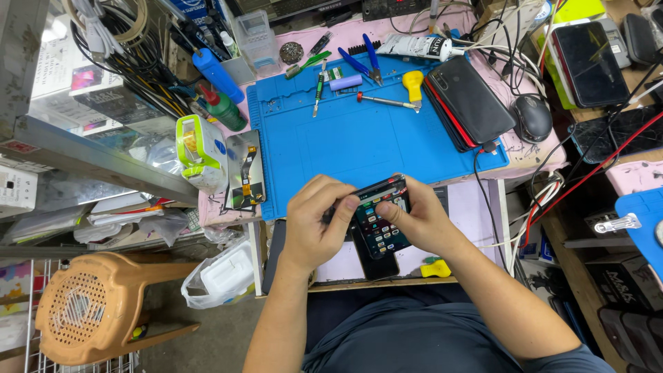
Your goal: The person taps icons on a mobile phone screen to test the touch response, switches to another phone to check the camera application, and peels a sticker off the back of a blue mobile phone.
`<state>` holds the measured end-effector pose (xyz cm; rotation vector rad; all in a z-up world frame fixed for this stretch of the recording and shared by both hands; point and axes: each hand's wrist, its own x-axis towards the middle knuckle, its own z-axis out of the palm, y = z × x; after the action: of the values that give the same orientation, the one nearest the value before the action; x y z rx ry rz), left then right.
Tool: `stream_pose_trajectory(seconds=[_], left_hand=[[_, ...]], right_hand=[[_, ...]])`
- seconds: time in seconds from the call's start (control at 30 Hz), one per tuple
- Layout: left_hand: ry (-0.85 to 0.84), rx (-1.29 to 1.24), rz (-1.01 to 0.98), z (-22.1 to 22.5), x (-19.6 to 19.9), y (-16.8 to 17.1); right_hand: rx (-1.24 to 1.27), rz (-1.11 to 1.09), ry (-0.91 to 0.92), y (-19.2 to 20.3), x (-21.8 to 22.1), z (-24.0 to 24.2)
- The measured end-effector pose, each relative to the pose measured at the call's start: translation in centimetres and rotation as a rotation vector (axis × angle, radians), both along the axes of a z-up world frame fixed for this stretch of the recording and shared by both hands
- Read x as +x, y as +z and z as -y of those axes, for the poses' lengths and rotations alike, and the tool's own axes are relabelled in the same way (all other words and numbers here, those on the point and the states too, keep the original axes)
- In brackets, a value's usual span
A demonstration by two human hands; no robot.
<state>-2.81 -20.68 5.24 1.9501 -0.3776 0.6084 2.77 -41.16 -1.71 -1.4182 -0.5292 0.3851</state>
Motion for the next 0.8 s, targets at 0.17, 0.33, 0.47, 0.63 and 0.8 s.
stream_pose_trajectory(seconds=[0.17,0.33,0.47,0.63,0.8], left_hand=[[-0.035,-0.224,-0.089,0.4,-1.2,-0.6],[-0.361,-0.539,-0.403,-0.9,-0.5,-2.6],[-0.320,-0.315,-0.486,-1.4,-0.2,-3.3],[-0.320,-0.293,-0.424,-1.9,0.0,-3.8],[0.190,-0.909,-0.019,-7.0,0.6,-5.1]], right_hand=[[0.005,0.027,0.024,-0.7,-0.5,0.6],[0.052,-0.026,0.120,-0.4,-0.2,0.9],[0.087,-0.216,0.171,-0.8,0.0,0.7],[0.130,-0.309,0.259,-1.9,0.1,1.0],[0.284,-0.473,0.265,-3.5,-0.3,1.0]])
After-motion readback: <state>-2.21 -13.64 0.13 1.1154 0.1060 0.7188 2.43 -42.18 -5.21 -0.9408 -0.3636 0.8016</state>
